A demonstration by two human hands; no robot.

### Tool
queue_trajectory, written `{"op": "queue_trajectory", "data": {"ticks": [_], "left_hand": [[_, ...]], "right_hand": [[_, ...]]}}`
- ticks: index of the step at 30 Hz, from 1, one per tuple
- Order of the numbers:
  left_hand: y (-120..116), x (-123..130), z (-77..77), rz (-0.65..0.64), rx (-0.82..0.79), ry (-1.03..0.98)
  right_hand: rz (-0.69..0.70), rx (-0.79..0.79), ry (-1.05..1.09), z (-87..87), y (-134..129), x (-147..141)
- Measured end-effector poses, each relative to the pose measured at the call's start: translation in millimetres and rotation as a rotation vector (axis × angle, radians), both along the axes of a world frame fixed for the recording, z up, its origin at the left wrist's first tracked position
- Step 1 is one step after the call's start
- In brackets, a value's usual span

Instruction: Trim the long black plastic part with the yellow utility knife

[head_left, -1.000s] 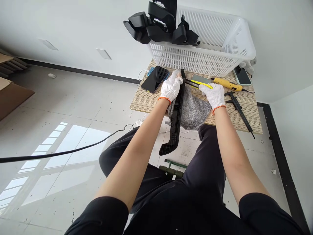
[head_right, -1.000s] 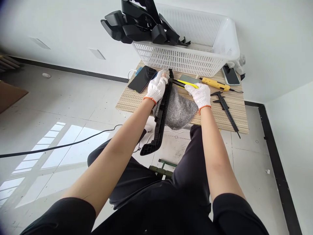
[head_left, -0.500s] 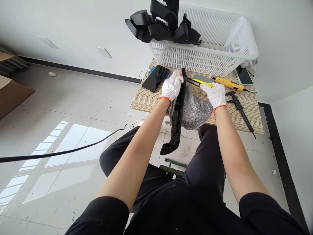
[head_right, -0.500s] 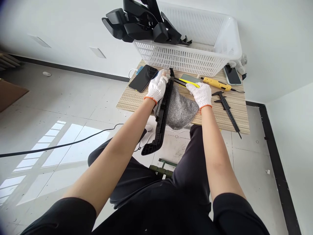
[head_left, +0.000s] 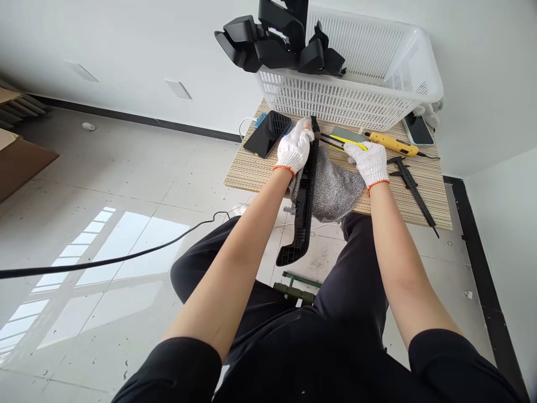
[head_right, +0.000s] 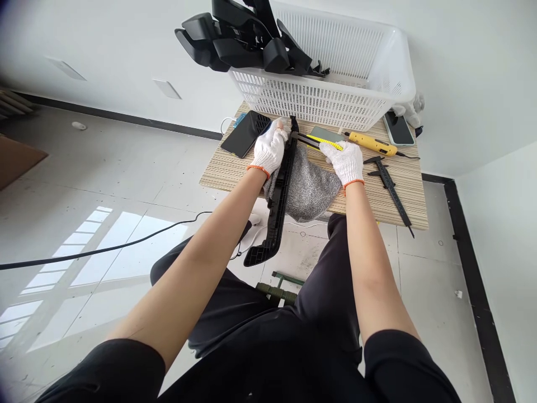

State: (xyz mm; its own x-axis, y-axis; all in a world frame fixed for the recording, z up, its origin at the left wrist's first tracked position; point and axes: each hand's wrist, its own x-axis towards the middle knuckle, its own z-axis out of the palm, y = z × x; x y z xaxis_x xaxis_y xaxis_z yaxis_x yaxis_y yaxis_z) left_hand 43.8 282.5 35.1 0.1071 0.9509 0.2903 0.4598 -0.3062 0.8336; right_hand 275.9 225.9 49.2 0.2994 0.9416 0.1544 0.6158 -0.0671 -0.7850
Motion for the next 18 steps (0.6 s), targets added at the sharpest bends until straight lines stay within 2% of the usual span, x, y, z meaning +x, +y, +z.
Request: {"op": "queue_trajectory", "data": {"ticks": [8, 18], "left_hand": [[-1.9, -0.4, 0.2, 0.048, 0.08, 0.075], [0.3, -0.2, -0.3, 0.062, 0.058, 0.092]], "right_hand": [[0.033, 0.011, 0.026, -7.8, 4.1, 4.1], [0.037, 0.021, 0.044, -8.5, 4.8, 4.9]]}}
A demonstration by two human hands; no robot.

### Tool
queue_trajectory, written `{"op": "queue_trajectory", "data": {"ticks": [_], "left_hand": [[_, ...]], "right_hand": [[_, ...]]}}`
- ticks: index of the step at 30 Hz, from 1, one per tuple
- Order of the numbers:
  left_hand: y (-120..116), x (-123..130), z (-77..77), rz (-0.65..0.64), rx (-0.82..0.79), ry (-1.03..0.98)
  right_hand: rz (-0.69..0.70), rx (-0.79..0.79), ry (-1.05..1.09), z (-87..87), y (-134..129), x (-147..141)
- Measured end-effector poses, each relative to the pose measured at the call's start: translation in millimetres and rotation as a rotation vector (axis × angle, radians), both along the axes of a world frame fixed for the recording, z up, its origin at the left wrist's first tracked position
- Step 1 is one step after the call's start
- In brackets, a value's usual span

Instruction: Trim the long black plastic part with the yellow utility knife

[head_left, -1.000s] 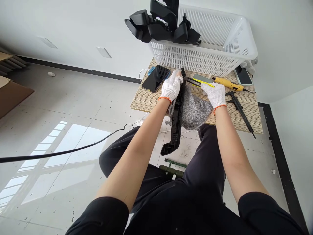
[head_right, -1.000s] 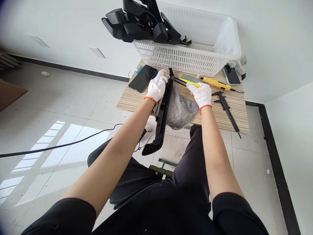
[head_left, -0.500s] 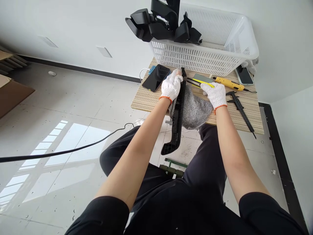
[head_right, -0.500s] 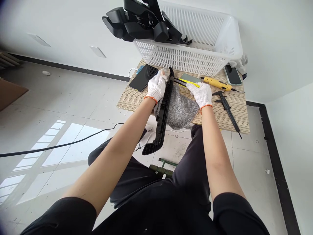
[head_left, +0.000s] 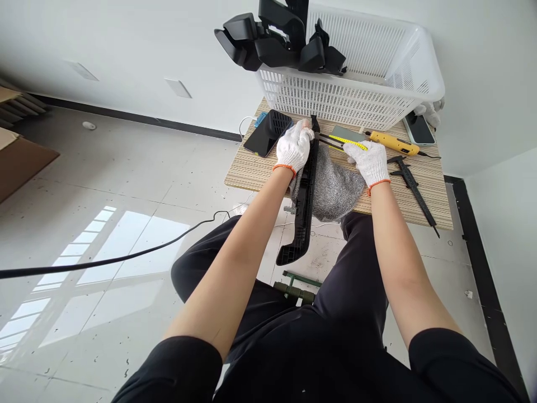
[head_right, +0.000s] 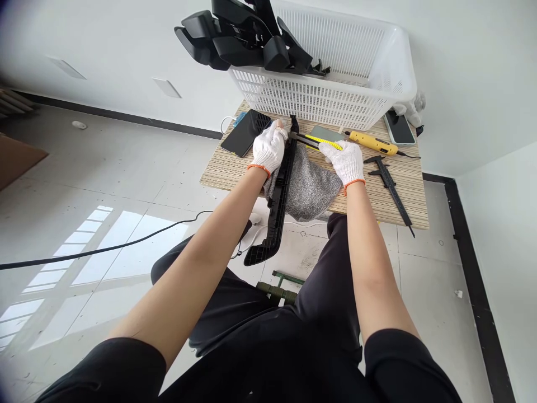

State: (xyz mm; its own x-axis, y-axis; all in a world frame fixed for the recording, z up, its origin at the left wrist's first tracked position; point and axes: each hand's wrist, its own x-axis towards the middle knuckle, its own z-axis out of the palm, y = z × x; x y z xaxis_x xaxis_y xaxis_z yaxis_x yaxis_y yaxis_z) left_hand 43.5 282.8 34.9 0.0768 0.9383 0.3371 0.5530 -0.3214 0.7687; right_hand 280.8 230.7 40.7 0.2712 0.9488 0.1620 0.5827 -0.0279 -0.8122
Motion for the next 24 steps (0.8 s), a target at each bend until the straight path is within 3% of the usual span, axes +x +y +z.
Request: {"op": "queue_trajectory", "data": {"ticks": [12, 24], "left_hand": [[-5, 0, 6.8, 0.042, -0.042, -0.022], [0, 0, 1.1, 0.046, -0.074, -0.047]], "right_hand": [[-0.002, 0.018, 0.112, 12.8, -9, -10], [-0.014, 0.013, 0.042, 12.0, -10, -8]]}}
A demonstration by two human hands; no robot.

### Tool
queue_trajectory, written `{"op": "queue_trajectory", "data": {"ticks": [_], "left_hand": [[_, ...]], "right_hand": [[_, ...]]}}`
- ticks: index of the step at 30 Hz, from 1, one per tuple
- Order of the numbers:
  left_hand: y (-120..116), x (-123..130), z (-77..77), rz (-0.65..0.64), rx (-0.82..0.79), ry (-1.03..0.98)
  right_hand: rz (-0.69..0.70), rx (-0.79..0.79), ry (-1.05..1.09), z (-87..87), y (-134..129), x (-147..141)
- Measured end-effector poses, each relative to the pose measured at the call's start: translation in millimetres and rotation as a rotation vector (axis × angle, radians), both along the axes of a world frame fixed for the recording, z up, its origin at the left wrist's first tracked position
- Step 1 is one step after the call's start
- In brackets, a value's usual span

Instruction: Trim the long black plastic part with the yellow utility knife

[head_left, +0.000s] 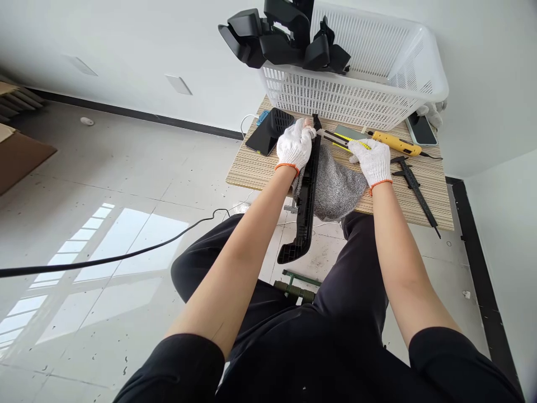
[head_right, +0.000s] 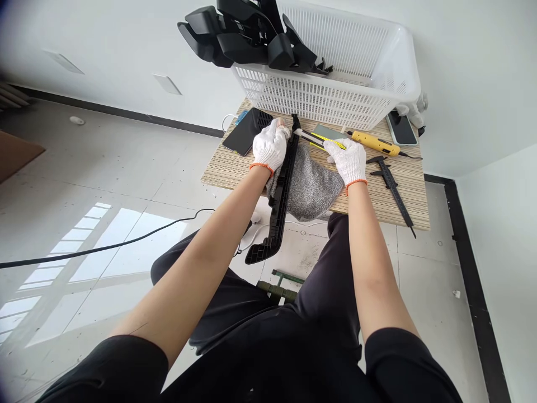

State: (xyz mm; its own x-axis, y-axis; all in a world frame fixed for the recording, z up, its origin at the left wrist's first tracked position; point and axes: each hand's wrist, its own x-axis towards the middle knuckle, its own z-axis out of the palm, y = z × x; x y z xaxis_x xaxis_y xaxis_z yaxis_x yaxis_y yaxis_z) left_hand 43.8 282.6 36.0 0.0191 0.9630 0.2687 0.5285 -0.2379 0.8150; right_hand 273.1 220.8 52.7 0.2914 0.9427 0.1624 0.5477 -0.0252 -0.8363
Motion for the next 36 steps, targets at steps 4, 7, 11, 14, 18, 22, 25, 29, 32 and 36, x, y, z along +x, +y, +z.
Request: {"op": "queue_trajectory", "data": {"ticks": [4, 7, 11, 14, 18, 22, 25, 29, 32, 36], "left_hand": [[1.2, 0.5, -2.4, 0.037, 0.025, 0.005], [1.3, 0.4, -2.8, 0.035, 0.016, 0.016], [0.1, -0.2, -1.1, 0.054, 0.019, 0.077], [-0.5, -0.5, 0.0, 0.067, 0.032, 0.125], [-0.1, -0.5, -0.5, 0.073, 0.038, 0.131], [0.7, -0.3, -2.1, 0.081, 0.05, 0.146], [0.8, -0.2, -2.6, 0.084, 0.055, 0.159], [0.7, -0.3, -1.8, 0.087, 0.054, 0.17], [0.4, -0.6, -0.9, 0.082, 0.046, 0.164], [-0.2, -0.6, -0.9, 0.079, 0.05, 0.147]], "right_hand": [[0.0, 0.002, -0.027, -0.4, 0.5, 1.0], [0.006, 0.003, -0.032, -0.2, 0.8, 0.8], [-0.014, 0.0, -0.02, 1.4, -0.4, -0.9], [-0.012, 0.006, -0.007, 1.2, -0.7, -1.4], [-0.012, 0.007, -0.003, -0.5, 0.2, -0.3], [-0.001, 0.015, -0.017, -1.5, 0.6, 1.1], [0.013, 0.008, -0.008, -1.7, 0.3, 1.2], [-0.003, -0.001, 0.005, -1.4, -0.3, 0.9], [0.001, -0.011, -0.004, -0.8, -1.0, 1.1], [0.018, -0.01, -0.011, 0.3, -2.5, 1.2]]}}
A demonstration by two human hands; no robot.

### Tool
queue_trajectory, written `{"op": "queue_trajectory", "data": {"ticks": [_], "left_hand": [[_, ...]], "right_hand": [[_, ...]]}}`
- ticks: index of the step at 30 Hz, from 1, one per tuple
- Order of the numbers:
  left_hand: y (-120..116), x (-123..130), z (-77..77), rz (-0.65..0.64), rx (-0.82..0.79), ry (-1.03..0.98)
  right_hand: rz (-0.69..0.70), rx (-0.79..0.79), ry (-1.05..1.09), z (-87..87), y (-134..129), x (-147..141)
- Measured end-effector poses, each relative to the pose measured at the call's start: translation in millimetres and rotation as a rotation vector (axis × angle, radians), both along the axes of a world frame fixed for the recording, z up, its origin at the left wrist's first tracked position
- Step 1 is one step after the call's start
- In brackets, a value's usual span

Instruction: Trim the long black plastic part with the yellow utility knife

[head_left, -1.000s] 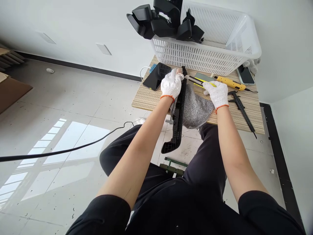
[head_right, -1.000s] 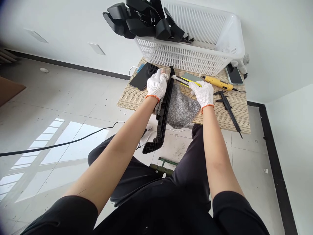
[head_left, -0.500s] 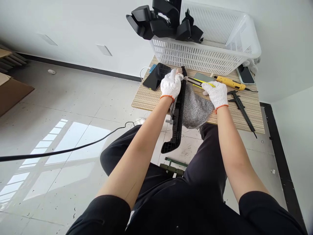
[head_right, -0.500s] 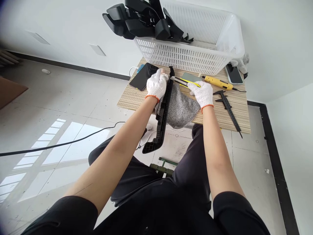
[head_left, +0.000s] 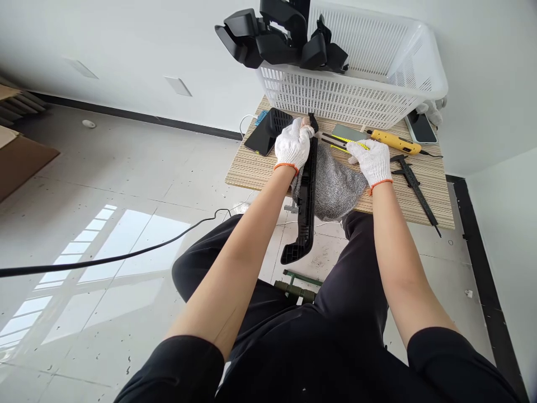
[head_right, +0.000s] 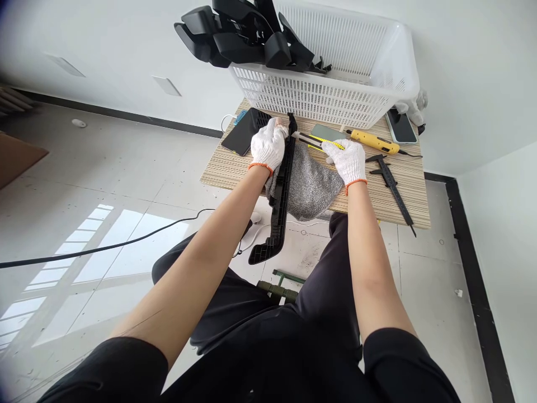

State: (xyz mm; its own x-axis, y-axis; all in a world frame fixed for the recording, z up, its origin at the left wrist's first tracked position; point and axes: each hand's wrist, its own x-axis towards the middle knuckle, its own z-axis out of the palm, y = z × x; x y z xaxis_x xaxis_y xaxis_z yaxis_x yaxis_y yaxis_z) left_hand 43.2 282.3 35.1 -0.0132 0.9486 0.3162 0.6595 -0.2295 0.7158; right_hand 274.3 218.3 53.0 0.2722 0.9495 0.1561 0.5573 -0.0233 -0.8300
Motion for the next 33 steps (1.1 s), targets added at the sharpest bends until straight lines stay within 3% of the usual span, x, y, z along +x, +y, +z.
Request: {"op": "queue_trajectory", "data": {"ticks": [33], "left_hand": [[-3.3, -0.2, 3.5, 0.001, -0.012, -0.017]], "right_hand": [[-0.007, -0.017, 0.009, 4.1, -3.0, -2.6]]}}
